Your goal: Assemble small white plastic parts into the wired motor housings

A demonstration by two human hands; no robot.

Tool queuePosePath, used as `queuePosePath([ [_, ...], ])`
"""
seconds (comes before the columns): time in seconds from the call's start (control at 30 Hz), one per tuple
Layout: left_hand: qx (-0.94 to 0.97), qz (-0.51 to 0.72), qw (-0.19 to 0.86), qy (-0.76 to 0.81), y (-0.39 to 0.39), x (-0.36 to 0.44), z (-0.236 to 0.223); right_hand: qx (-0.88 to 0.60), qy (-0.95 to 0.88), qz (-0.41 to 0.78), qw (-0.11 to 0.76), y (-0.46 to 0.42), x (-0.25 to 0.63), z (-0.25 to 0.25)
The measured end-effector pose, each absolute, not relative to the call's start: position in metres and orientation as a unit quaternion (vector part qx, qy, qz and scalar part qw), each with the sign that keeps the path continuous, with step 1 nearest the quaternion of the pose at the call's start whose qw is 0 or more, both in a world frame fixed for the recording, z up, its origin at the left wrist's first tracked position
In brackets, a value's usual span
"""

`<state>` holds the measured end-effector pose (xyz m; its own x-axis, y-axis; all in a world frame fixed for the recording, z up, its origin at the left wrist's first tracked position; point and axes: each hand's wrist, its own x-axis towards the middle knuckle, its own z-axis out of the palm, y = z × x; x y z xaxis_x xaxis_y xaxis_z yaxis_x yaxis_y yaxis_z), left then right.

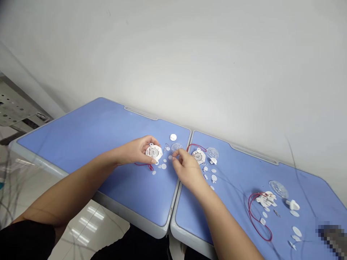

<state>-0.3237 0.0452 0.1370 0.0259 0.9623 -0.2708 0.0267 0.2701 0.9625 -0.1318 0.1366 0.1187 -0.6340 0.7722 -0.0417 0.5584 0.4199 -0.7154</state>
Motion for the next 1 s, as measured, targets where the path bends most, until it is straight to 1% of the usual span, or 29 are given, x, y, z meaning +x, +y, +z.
queuePosePath([
  [0.07, 0.444, 0.399, 0.573, 0.562, 0.044, -0.323, 0.138, -0.395, -0.725, 0.544, 0.151, 0.139, -0.123, 0.125],
  [0.13, 0.451, 0.4, 0.57, 0.558, 0.044, -0.323, 0.139, -0.372, -0.614, 0.68, 0.147, 0.14, -0.116, 0.127],
  [0.17, 0.454, 0.404, 0.567, 0.556, 0.044, -0.323, 0.138, -0.36, -0.571, 0.724, 0.143, 0.139, -0.114, 0.127],
  [0.23, 0.454, 0.41, 0.565, 0.553, 0.045, -0.322, 0.137, -0.34, -0.52, 0.771, 0.138, 0.137, -0.11, 0.125],
  [0.37, 0.447, 0.408, 0.586, 0.538, 0.046, -0.319, 0.134, -0.317, -0.498, 0.791, 0.159, 0.129, -0.105, 0.119],
  [0.6, 0.449, 0.404, 0.586, 0.54, 0.044, -0.312, 0.137, -0.31, -0.546, 0.753, 0.198, 0.119, -0.103, 0.12],
  [1.0, 0.448, 0.417, 0.588, 0.529, 0.043, -0.312, 0.132, -0.288, -0.542, 0.769, 0.178, 0.122, -0.101, 0.114],
])
